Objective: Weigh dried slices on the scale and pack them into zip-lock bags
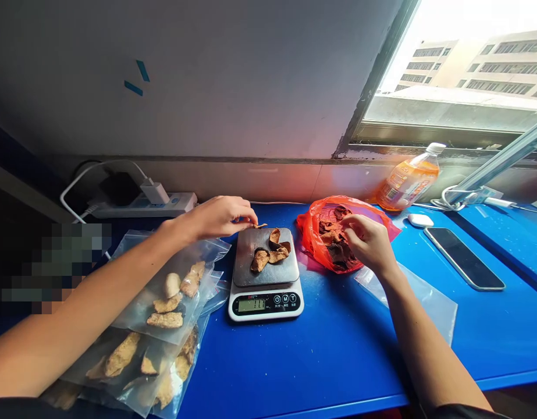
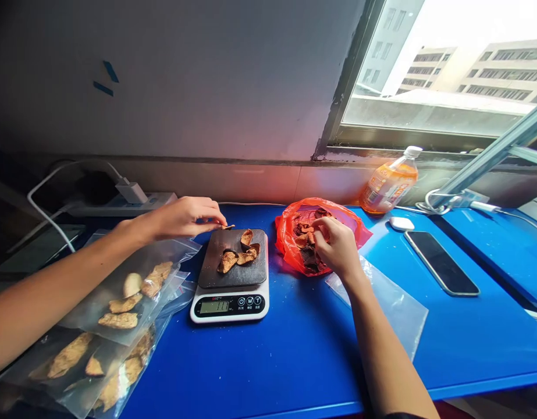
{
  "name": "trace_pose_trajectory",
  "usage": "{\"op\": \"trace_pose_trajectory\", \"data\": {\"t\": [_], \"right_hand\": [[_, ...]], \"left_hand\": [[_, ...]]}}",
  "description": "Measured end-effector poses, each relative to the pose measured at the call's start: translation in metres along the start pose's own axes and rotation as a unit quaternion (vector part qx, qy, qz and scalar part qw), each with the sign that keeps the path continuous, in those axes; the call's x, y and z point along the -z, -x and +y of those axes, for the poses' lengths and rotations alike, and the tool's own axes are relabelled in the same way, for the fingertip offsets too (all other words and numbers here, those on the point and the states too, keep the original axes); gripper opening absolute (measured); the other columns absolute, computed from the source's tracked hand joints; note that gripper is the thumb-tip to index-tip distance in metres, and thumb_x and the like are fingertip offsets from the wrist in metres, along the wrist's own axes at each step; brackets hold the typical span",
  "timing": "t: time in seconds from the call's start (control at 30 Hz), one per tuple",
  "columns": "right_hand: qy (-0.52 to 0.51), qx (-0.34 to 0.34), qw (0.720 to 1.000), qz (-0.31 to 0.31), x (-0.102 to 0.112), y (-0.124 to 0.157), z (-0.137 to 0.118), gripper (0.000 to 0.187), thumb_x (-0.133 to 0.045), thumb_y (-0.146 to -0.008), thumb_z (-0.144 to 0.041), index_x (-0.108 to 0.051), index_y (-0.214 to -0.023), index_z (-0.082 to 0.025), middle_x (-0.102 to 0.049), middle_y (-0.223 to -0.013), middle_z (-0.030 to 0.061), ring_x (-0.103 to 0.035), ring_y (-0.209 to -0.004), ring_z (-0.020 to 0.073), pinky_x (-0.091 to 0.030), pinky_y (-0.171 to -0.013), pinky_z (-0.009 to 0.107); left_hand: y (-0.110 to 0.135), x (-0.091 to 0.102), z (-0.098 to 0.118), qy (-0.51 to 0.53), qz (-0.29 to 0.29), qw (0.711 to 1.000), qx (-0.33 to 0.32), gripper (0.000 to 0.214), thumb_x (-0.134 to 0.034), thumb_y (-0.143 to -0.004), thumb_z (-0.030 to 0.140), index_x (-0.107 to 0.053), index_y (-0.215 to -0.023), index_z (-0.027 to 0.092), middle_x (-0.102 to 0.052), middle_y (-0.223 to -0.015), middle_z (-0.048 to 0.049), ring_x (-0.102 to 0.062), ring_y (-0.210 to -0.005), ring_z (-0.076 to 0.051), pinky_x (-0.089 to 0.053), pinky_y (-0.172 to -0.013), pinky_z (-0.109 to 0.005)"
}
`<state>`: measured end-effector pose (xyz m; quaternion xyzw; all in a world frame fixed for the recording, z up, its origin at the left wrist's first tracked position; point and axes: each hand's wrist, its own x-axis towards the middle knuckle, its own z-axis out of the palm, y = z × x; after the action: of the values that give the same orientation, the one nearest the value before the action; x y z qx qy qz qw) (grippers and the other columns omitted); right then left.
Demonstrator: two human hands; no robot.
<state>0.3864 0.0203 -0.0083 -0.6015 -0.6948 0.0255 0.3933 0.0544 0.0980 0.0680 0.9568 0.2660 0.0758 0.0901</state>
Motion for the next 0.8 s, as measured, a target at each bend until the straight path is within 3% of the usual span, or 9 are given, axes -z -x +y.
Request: {"op": "trace_pose_trajectory", "data": {"t": [0.1, 0.2, 0.3, 0.4, 0.5, 0.57, 0.67, 0.8], "right_hand": [[0.000, -0.002, 1.000, 0.015, 0.005, 0.000, 0.002, 0.018, -0.048, -0.076, -0.019, -0.065, -0.082, -0.019, -0.070, -0.078, 0.0043, -0.059, -0.063, 0.0163, -0.045, -0.060, 0.029], [0.006, -0.009, 1.000, 0.023, 0.010, -0.002, 0.006, 0.017, -0.049, -0.076, -0.021, -0.066, -0.080, -0.019, -0.069, -0.073, 0.0037, -0.057, -0.059, 0.0159, -0.044, -0.058, 0.029], [0.007, -0.018, 0.999, 0.031, 0.019, -0.005, 0.011, 0.016, -0.050, -0.077, -0.023, -0.066, -0.079, -0.020, -0.068, -0.071, 0.0034, -0.056, -0.057, 0.0154, -0.044, -0.057, 0.029], [0.011, -0.040, 0.998, 0.038, 0.038, -0.006, 0.011, 0.017, -0.049, -0.077, -0.020, -0.066, -0.080, -0.019, -0.067, -0.069, 0.0028, -0.056, -0.056, 0.0151, -0.045, -0.056, 0.029], [0.032, -0.054, 0.998, -0.002, 0.063, 0.007, 0.007, 0.017, -0.048, -0.078, -0.019, -0.065, -0.077, -0.020, -0.068, -0.072, 0.0032, -0.060, -0.061, 0.0161, -0.047, -0.058, 0.028], [0.030, -0.055, 0.996, -0.064, 0.077, 0.024, 0.006, 0.018, -0.047, -0.081, -0.020, -0.065, -0.080, -0.021, -0.070, -0.081, 0.0041, -0.065, -0.073, 0.0185, -0.050, -0.064, 0.030], [0.019, -0.053, 0.979, -0.198, 0.086, 0.055, 0.017, 0.022, -0.047, -0.085, -0.023, -0.066, -0.096, -0.024, -0.071, -0.098, 0.0048, -0.067, -0.088, 0.0211, -0.055, -0.074, 0.034], [0.117, 0.018, 0.960, -0.255, 0.074, 0.083, 0.046, 0.050, -0.048, -0.076, -0.010, -0.061, -0.123, -0.023, -0.061, -0.129, 0.0110, -0.061, -0.113, 0.0273, -0.053, -0.093, 0.043]], "left_hand": [[-0.013, 0.007, 0.031, -0.017, -0.012, 0.999, -0.039, 0.018, -0.054, -0.087, 0.023, -0.072, -0.089, 0.020, -0.069, -0.088, -0.0033, -0.062, -0.079, -0.014, -0.043, -0.068, -0.023], [-0.046, -0.003, 0.071, -0.072, -0.062, 0.990, -0.102, 0.018, -0.054, -0.085, 0.020, -0.071, -0.083, 0.021, -0.069, -0.086, -0.0035, -0.063, -0.077, -0.016, -0.042, -0.063, -0.025], [-0.085, -0.012, 0.098, -0.098, 0.006, 0.994, -0.054, 0.024, -0.048, -0.091, 0.029, -0.070, -0.094, 0.019, -0.070, -0.096, -0.0078, -0.064, -0.085, -0.020, -0.042, -0.064, -0.028], [-0.103, -0.008, 0.106, -0.094, -0.032, 0.995, -0.010, 0.039, -0.039, -0.095, 0.041, -0.069, -0.100, 0.015, -0.070, -0.095, -0.0124, -0.065, -0.084, -0.022, -0.044, -0.067, -0.029], [-0.084, 0.005, 0.096, -0.057, -0.120, 0.991, 0.030, 0.045, -0.035, -0.096, 0.044, -0.068, -0.106, 0.016, -0.071, -0.096, -0.0112, -0.066, -0.086, -0.022, -0.047, -0.076, -0.030], [-0.056, 0.015, 0.086, -0.035, -0.112, 0.991, 0.071, 0.047, -0.034, -0.095, 0.048, -0.064, -0.119, 0.020, -0.069, -0.114, -0.0088, -0.063, -0.102, -0.022, -0.046, -0.088, -0.030], [-0.005, 0.026, 0.074, -0.021, -0.096, 0.978, 0.185, 0.054, -0.029, -0.094, 0.049, -0.055, -0.133, 0.021, -0.057, -0.138, -0.0064, -0.052, -0.125, -0.025, -0.040, -0.103, -0.034], [0.043, 0.026, 0.065, 0.003, -0.068, 0.957, 0.283, 0.057, -0.038, -0.086, 0.057, -0.062, -0.127, 0.026, -0.064, -0.129, -0.0011, -0.059, -0.118, -0.025, -0.048, -0.095, -0.028]]}}
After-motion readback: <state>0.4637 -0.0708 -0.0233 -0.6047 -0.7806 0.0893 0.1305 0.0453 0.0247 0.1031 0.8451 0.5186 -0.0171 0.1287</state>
